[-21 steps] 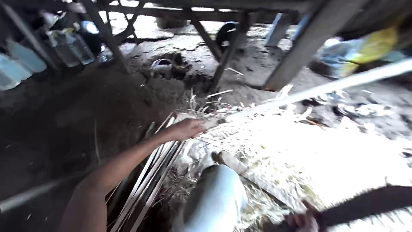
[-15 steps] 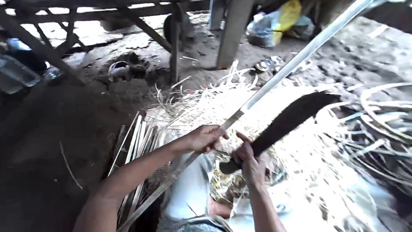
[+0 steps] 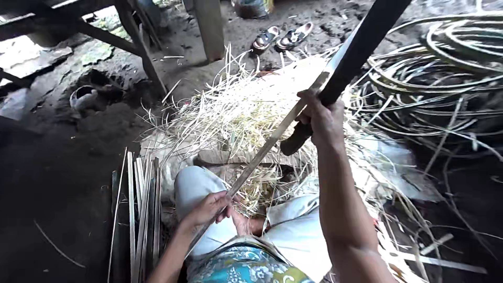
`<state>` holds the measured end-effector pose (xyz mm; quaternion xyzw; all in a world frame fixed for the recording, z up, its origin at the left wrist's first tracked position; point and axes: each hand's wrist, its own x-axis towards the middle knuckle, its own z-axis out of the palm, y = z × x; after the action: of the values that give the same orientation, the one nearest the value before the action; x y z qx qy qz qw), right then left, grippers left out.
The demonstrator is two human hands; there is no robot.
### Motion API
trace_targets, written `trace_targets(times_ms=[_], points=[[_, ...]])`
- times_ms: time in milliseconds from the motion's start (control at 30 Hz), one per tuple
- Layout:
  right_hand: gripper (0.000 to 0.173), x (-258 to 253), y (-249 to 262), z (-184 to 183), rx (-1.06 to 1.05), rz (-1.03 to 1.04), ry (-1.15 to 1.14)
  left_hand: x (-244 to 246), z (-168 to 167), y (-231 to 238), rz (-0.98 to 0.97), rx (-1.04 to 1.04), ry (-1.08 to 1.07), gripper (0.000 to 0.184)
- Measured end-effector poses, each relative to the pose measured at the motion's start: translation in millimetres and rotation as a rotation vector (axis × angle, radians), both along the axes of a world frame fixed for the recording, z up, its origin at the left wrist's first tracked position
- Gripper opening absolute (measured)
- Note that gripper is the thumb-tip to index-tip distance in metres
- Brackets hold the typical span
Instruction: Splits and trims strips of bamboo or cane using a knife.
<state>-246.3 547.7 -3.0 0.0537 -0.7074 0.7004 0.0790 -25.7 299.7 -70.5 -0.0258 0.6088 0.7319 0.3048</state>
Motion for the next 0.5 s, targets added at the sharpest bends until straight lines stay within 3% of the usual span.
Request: trace_targets(times_ms=[133, 300, 500], points=[[0.019, -7, 4, -4, 0.098, -0.014, -0.081, -16, 20, 21, 0.14, -0.011, -0.012, 0.026], [0.03, 21, -10, -20, -0.021, 0.123, -0.307, -47, 35, 36, 0.148, -0.104, 0.024, 0.03], [0.015, 23, -14, -26, -0.111, 0.188, -0.342, -51, 27, 18, 0.053, 0.003, 0.017, 0.064]])
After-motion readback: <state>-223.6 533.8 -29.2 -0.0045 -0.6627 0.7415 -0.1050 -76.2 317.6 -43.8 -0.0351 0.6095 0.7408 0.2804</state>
